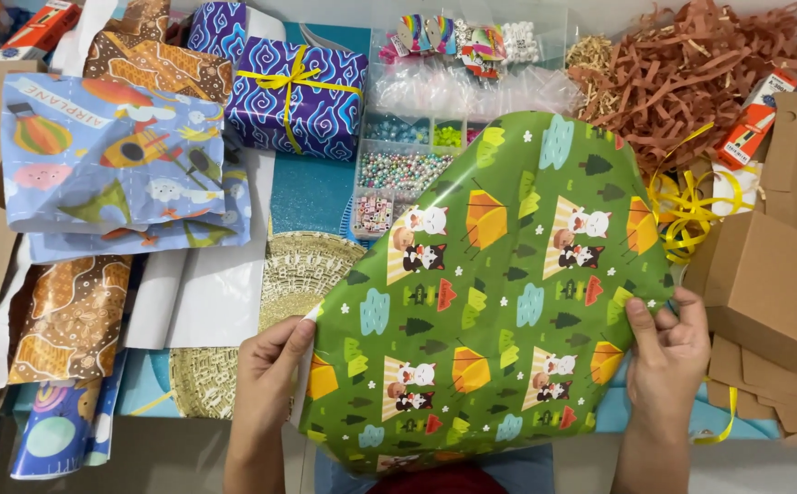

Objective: Unrolling and cutting a specific length of patterned wrapping paper from a roll using a small utility knife.

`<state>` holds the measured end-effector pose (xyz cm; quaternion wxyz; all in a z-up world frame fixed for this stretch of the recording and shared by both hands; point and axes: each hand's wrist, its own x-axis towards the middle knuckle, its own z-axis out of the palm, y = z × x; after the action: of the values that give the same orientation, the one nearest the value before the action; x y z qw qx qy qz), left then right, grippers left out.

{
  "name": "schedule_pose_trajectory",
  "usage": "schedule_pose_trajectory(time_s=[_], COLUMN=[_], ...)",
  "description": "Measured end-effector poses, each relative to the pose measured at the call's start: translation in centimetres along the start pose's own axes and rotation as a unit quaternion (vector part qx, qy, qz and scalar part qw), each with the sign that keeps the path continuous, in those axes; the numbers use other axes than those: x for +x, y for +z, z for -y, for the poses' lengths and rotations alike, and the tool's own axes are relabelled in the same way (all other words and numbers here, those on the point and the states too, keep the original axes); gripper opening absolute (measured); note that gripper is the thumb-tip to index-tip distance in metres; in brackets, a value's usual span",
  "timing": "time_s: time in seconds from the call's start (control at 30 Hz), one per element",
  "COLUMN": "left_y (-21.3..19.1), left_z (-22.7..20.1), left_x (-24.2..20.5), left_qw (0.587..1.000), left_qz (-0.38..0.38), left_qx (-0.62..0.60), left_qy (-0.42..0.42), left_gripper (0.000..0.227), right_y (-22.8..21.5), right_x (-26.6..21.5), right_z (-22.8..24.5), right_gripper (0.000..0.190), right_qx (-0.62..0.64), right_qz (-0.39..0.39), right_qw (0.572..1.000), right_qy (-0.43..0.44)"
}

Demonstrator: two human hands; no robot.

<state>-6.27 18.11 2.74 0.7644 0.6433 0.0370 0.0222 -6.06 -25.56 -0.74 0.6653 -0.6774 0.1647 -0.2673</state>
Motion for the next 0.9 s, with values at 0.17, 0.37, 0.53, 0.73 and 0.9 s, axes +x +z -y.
schedule_pose_trajectory(time_s=[0.17, 0.37, 0.53, 0.73, 0.9], left_y=[0.2, -0.7, -1.4, -1.0, -1.3], left_z=[-0.6, -0.7, -3.3, -6.0, -7.0], left_x=[0.1, 0.6, 2.1, 2.8, 3.6], left_qw=[0.999, 0.993, 0.989, 0.988, 0.979], left_qz=[-0.044, -0.075, -0.114, -0.057, 0.019], left_qx=[0.025, 0.089, 0.094, 0.074, 0.176], left_qy=[-0.017, -0.007, -0.026, -0.123, -0.102], left_gripper=[0.027, 0.032, 0.028, 0.046, 0.104], right_y=[0.5, -1.1, -5.3, -12.3, -11.0], right_x=[0.0, 1.1, 3.3, 5.4, 4.0], right_z=[0.6, 0.0, -1.0, -4.3, -0.2], right_gripper=[0.042, 0.039, 0.038, 0.024, 0.055], right_qx=[0.015, -0.061, -0.027, -0.065, 0.001], right_qz=[0.008, -0.025, -0.058, -0.134, -0.068], right_qw=[1.000, 0.996, 0.992, 0.981, 0.995], right_qy=[0.004, -0.066, -0.106, -0.127, -0.067])
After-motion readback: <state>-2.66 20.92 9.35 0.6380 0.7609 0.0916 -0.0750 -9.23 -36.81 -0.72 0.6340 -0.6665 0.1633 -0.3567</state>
